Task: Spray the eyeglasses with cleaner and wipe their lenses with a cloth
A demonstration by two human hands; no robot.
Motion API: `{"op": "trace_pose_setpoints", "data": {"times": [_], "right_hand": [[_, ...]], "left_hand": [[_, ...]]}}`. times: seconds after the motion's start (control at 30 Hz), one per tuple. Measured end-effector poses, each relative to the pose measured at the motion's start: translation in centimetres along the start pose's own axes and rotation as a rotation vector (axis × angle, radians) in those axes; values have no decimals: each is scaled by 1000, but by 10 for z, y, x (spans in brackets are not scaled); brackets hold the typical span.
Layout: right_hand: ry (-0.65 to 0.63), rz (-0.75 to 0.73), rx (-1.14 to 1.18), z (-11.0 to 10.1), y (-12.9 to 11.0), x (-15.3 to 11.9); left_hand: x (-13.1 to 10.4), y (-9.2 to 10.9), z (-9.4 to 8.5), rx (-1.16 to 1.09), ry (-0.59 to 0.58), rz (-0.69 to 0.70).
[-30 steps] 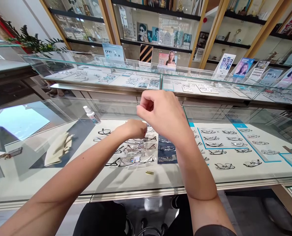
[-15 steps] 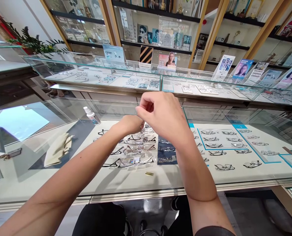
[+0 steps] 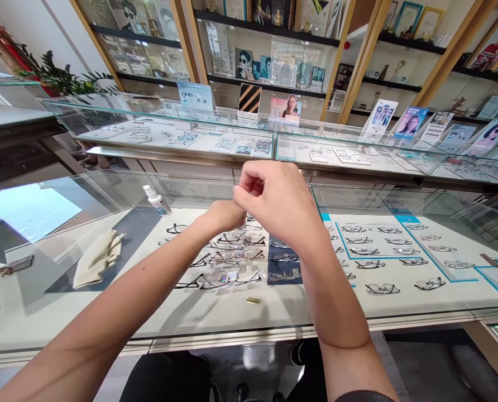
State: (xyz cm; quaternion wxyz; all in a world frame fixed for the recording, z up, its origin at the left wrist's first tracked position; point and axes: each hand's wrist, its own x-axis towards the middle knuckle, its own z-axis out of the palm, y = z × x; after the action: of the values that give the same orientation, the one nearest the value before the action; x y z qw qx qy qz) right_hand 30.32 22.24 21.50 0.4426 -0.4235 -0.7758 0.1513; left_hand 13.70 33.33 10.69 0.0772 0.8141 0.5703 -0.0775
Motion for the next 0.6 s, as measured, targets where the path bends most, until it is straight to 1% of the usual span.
{"op": "trace_pose_setpoints", "data": {"times": [0.1,0.17,0.27,0.33,0.43,0.53,0.6], "right_hand": [[-9,5,19,0,-1,-1],[-5,11,30,-1,-1,-1],[6,23,44,-2,1,0],[24,41,52,-3,4,1],[47,69,69,-6,7,2],[51,84,94,-7,7,4],[72,84,122,-6,7,5]], "left_hand": [[-7,-3,-9,-2,16,41],[-14,-7,-18,-21,48,73],[-29,-16,-36,-137,181,98],[-41,-24,-49,-313,295,151],[-58,-33,-65,-685,459,267],[-71,-34,-74,-1029,612,343],[-78,-29,-76,-1192,672,387]]}}
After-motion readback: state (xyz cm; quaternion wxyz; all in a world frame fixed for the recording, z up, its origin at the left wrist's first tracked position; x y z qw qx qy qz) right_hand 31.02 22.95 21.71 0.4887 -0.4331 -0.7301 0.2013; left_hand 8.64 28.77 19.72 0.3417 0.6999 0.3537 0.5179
